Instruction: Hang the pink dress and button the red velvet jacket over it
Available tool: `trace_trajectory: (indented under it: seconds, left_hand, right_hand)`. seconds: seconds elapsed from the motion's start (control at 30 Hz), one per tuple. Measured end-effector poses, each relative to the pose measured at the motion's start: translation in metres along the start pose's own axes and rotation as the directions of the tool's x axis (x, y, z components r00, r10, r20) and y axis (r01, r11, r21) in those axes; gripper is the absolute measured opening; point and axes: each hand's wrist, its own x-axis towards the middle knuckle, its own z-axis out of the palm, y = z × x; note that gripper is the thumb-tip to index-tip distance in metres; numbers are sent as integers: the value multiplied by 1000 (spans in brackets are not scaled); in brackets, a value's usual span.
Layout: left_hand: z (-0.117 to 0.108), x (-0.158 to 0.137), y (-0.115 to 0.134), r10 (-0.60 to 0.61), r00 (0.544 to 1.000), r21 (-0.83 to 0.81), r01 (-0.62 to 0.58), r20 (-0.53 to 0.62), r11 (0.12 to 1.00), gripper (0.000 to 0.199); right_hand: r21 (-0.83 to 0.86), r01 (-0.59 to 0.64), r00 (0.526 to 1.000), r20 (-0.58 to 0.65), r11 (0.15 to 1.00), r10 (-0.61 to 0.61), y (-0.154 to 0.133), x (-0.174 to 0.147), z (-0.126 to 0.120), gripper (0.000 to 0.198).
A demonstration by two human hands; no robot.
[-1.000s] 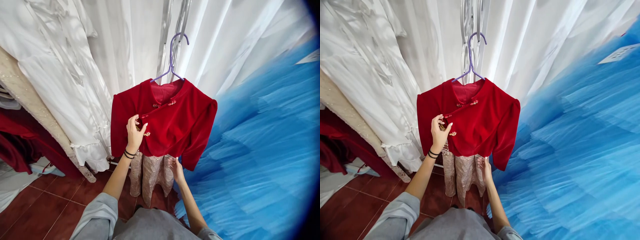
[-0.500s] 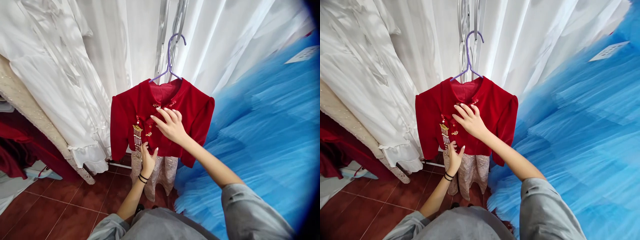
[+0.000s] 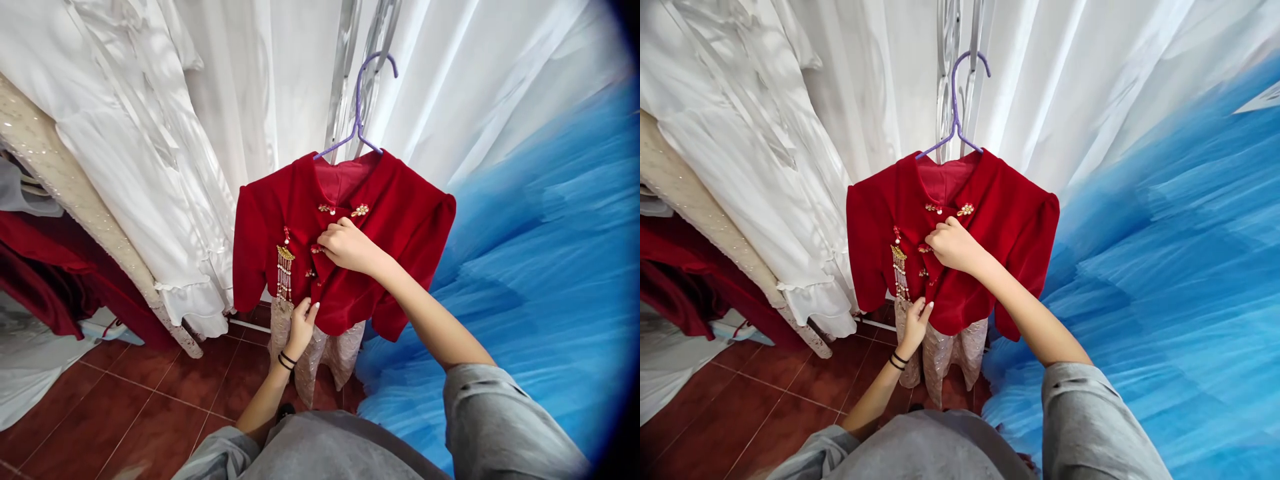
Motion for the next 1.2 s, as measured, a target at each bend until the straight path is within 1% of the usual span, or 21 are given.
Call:
trace_trajectory:
  seconds: [0.07, 0.13, 0.2, 0.27, 0.33, 0.4, 0.47, 0.5, 0.57, 0.63, 0.7, 0.77, 0.83, 0.93, 0.97, 1.03, 1.07, 1.1, 1.13, 1.2]
  left_hand:
    - [-1, 1, 0, 6, 999, 15, -6, -41, 1000, 40]
    - [-2, 6, 2, 6, 996, 32, -3, -88, 999, 41]
    - [-4, 12, 6, 6, 993, 53, 0, -117, 999, 40]
    - [-6, 16, 9, 15, 992, 73, -6, -125, 997, 36]
    - [-8, 18, 13, 26, 990, 83, -15, -137, 996, 29]
    - [-8, 21, 17, 48, 983, 104, -30, -175, 994, 29]
    - [-9, 27, 24, 98, 970, 138, -68, -221, 988, 29]
    - [-9, 33, 30, 137, 961, 160, -100, -240, 982, 28]
    - [-11, 50, 47, 240, 931, 214, -184, -275, 959, 27]
    - [-13, 71, 70, 360, 883, 291, -275, -299, 916, 31]
    - [-17, 94, 97, 465, 833, 370, -347, -300, 862, 36]
    - [-20, 113, 123, 522, 810, 436, -382, -267, 815, 36]
    - [-23, 127, 141, 535, 810, 475, -382, -240, 792, 27]
    - [-26, 139, 151, 503, 837, 443, -375, -216, 814, 13]
    - [-27, 141, 151, 493, 845, 417, -380, -206, 826, 12]
    - [-28, 142, 149, 488, 853, 379, -396, -186, 836, 12]
    - [-29, 142, 148, 492, 851, 370, -404, -184, 837, 13]
    - [-29, 140, 148, 498, 847, 363, -412, -185, 836, 15]
    - [-30, 138, 149, 501, 846, 354, -418, -184, 836, 16]
    - [-31, 132, 154, 487, 855, 312, -420, -177, 852, 17]
  right_hand:
    - [48, 42, 998, -47, 998, -40, -5, -1, -8, 19]
    - [56, 64, 991, -120, 996, -57, -11, 6, -16, 23]
    - [26, 21, 980, -197, 999, -16, -15, 19, -16, 27]
    - [-4, -73, 966, -247, 997, 70, -17, 31, -8, 28]
    - [-16, -148, 953, -271, 989, 138, -17, 38, 5, 28]
    - [-12, -171, 941, -299, 985, 159, -18, 39, 15, 29]
    - [3, -190, 914, -365, 982, 178, -20, 38, 22, 30]
    - [14, -217, 889, -411, 976, 203, -21, 37, 24, 32]
    - [40, -296, 824, -495, 954, 277, -22, 38, 29, 38]
    - [63, -372, 765, -545, 926, 345, -20, 40, 35, 47]
    - [72, -409, 734, -567, 910, 375, -19, 42, 40, 52]
    - [78, -427, 722, -570, 901, 391, -17, 41, 39, 56]
    - [84, -443, 726, -550, 893, 412, -15, 35, 29, 59]
    - [92, -459, 738, -515, 884, 437, -7, 20, 3, 62]
    - [100, -460, 732, -520, 882, 440, -2, 15, -7, 60]
    - [116, -442, 720, -545, 890, 429, 11, 8, -22, 47]
    - [115, -420, 729, -548, 900, 410, 17, 8, -26, 39]
    - [106, -394, 753, -532, 913, 387, 23, 9, -30, 33]
    - [94, -368, 788, -497, 925, 364, 29, 11, -33, 28]
    - [84, -340, 850, -399, 937, 344, 38, 17, -41, 25]
